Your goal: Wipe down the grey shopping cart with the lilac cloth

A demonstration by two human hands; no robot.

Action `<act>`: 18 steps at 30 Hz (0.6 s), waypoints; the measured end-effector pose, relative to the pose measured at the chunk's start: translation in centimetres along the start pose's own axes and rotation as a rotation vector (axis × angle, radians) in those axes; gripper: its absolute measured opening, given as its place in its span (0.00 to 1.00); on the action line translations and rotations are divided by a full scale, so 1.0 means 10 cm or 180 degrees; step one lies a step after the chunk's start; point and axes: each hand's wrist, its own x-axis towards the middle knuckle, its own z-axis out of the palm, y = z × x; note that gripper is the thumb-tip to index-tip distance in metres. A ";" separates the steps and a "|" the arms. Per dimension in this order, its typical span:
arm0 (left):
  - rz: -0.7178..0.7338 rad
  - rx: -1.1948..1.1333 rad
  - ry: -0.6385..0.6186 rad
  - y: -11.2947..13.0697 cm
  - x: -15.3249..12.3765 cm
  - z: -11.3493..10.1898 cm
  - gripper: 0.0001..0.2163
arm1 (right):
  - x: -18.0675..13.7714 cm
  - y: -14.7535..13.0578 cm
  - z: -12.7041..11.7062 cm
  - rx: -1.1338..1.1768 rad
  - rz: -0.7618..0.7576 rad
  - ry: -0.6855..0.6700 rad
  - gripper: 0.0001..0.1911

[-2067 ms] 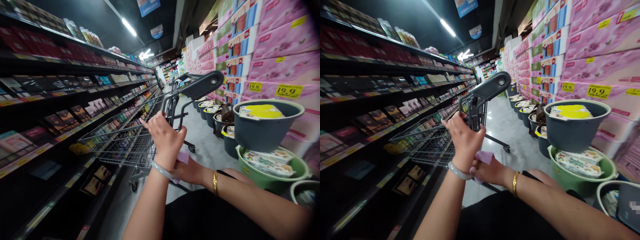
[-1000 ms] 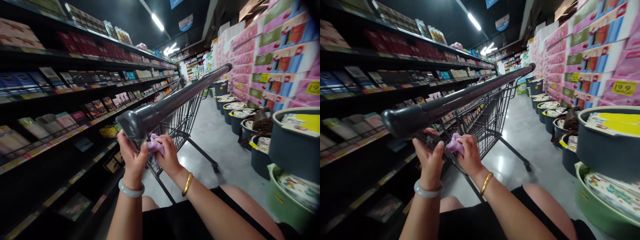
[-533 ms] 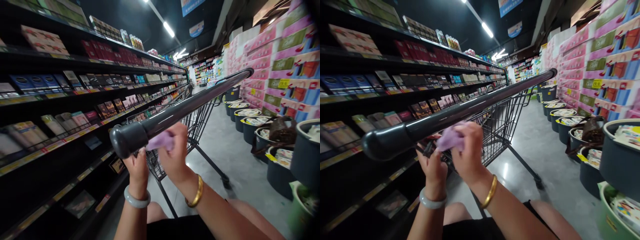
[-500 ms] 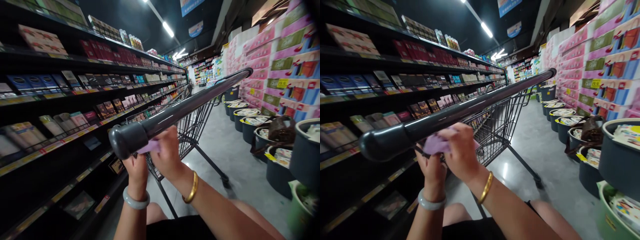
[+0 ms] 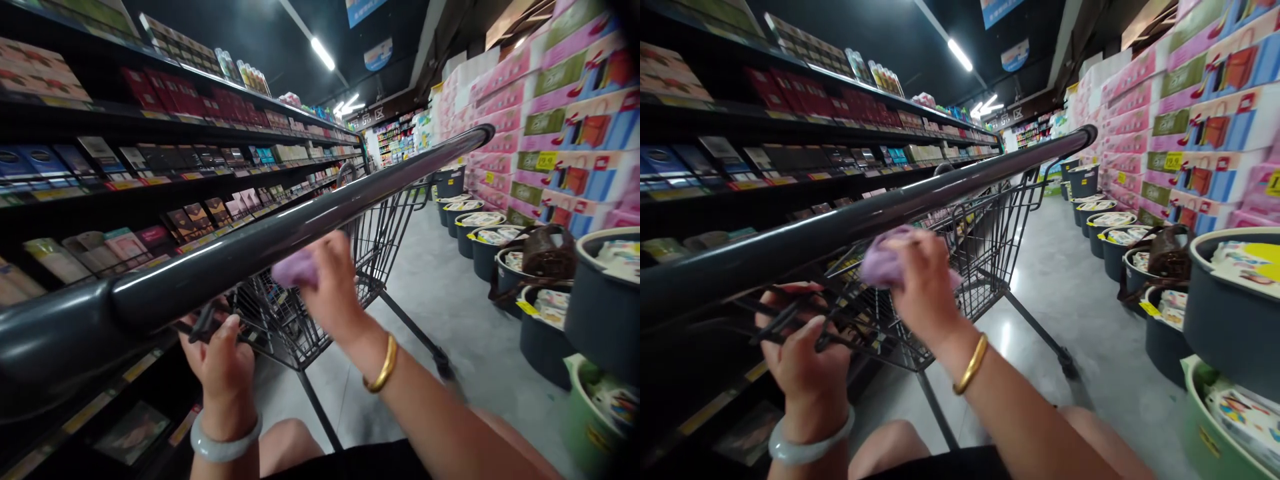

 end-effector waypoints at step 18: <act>0.0269 0.0421 -0.0116 -0.07 -0.01 0.01 0.22 | -0.67 0.37 0.28 -0.0309 -0.0367 -0.0430 0.08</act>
